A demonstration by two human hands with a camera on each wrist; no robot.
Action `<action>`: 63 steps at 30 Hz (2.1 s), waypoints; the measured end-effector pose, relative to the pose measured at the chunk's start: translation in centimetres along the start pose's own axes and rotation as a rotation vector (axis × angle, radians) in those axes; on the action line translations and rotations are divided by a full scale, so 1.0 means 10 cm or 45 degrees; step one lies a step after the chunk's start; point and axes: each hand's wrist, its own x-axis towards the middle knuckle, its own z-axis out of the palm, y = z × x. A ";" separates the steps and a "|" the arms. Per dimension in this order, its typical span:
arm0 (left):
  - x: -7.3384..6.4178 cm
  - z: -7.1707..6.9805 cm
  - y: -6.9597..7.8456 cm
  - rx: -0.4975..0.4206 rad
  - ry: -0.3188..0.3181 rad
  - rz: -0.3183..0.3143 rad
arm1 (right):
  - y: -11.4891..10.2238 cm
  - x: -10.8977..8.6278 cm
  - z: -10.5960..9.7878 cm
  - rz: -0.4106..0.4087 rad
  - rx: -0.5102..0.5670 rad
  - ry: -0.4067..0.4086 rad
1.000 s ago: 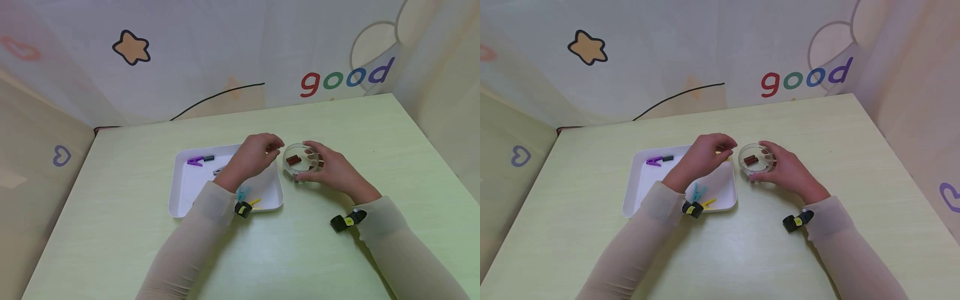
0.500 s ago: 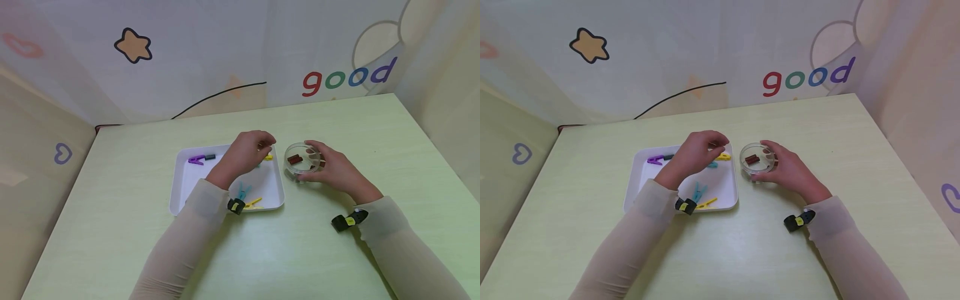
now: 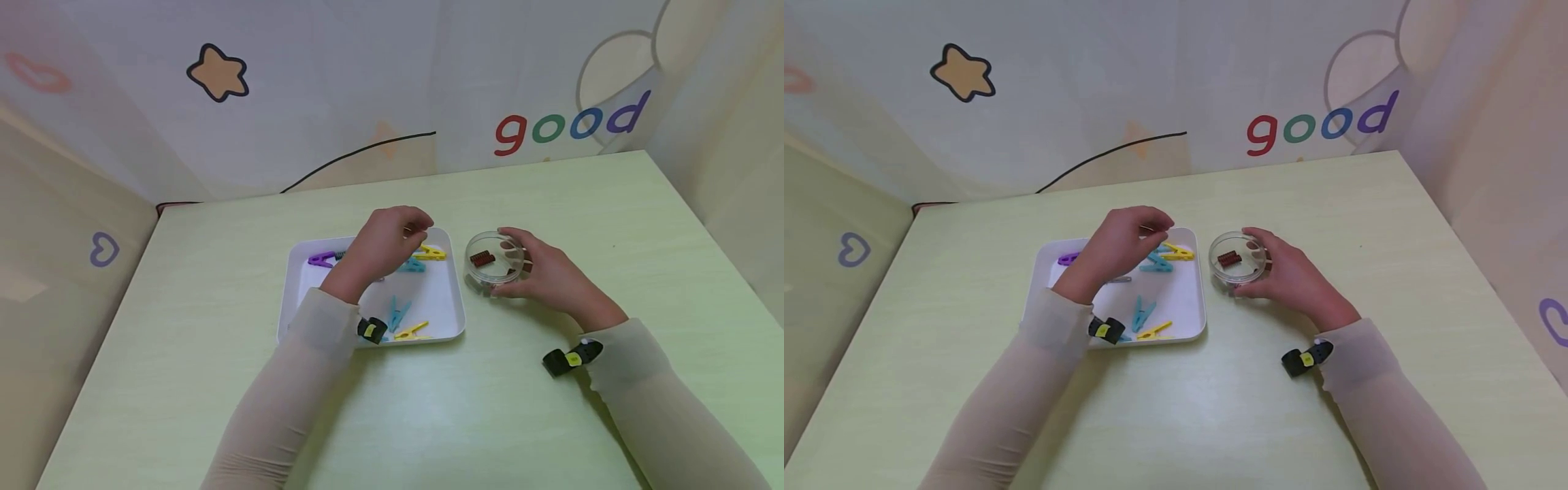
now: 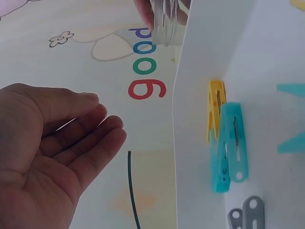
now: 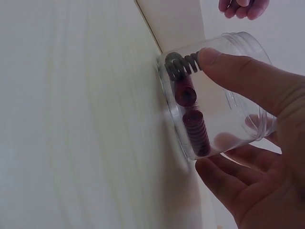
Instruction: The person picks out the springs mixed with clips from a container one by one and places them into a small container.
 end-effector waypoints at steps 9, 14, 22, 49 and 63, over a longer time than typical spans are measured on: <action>-0.06 -0.07 -0.14 0.004 0.043 -0.046 | 0.05 0.00 0.01 -0.021 0.010 -0.002; -0.10 -0.10 -0.19 -0.001 0.061 -0.059 | 0.06 0.01 0.02 -0.033 0.005 0.005; -0.13 -0.13 -0.27 0.003 0.073 -0.132 | 0.06 0.02 0.03 -0.046 0.017 0.012; -0.19 -0.19 -0.45 -0.003 0.137 -0.127 | 0.01 0.01 0.05 -0.049 -0.008 0.049; -0.24 -0.24 -0.56 0.008 0.147 -0.164 | 0.03 0.00 0.04 -0.050 0.017 0.013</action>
